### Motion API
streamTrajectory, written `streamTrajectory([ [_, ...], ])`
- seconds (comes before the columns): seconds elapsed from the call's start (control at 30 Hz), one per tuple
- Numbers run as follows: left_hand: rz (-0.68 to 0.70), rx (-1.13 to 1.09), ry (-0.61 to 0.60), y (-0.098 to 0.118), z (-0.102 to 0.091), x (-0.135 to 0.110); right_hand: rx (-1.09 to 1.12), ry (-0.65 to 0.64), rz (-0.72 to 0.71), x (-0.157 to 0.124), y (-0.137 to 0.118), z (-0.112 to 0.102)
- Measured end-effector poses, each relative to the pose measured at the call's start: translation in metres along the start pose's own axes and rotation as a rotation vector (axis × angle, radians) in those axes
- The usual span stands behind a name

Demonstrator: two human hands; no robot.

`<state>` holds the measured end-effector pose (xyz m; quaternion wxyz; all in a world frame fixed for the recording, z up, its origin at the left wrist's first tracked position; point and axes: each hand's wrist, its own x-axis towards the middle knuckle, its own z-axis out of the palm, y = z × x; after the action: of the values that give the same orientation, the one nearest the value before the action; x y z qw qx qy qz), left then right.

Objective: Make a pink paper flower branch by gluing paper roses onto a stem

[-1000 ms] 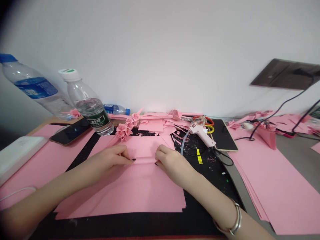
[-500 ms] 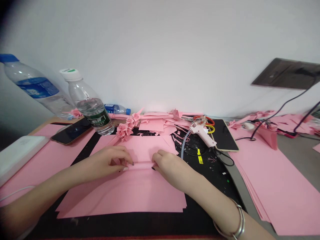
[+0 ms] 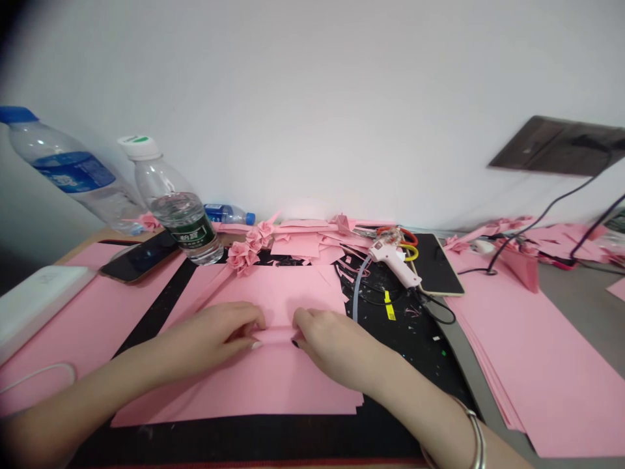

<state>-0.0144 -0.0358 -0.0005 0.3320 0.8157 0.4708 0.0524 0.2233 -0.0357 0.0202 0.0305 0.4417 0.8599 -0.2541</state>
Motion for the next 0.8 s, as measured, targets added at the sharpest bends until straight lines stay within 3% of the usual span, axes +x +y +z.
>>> streamTrajectory([
  [0.17, 0.044, 0.097, 0.028, 0.006, 0.004, -0.001, 0.112, -0.006, -0.031, -0.003, 0.002, -0.002],
  [0.33, -0.025, 0.08, 0.038, 0.013, 0.009, -0.003, 0.223, 0.009, -0.021, -0.004, 0.012, -0.012],
  [0.57, -0.008, 0.1, 0.074, 0.013, 0.015, -0.006, 0.191, 0.064, -0.089, -0.001, 0.041, -0.018],
  [0.8, -0.007, 0.122, 0.024, 0.012, 0.009, -0.003, 0.208, 0.008, -0.087, 0.001, 0.045, -0.014],
])
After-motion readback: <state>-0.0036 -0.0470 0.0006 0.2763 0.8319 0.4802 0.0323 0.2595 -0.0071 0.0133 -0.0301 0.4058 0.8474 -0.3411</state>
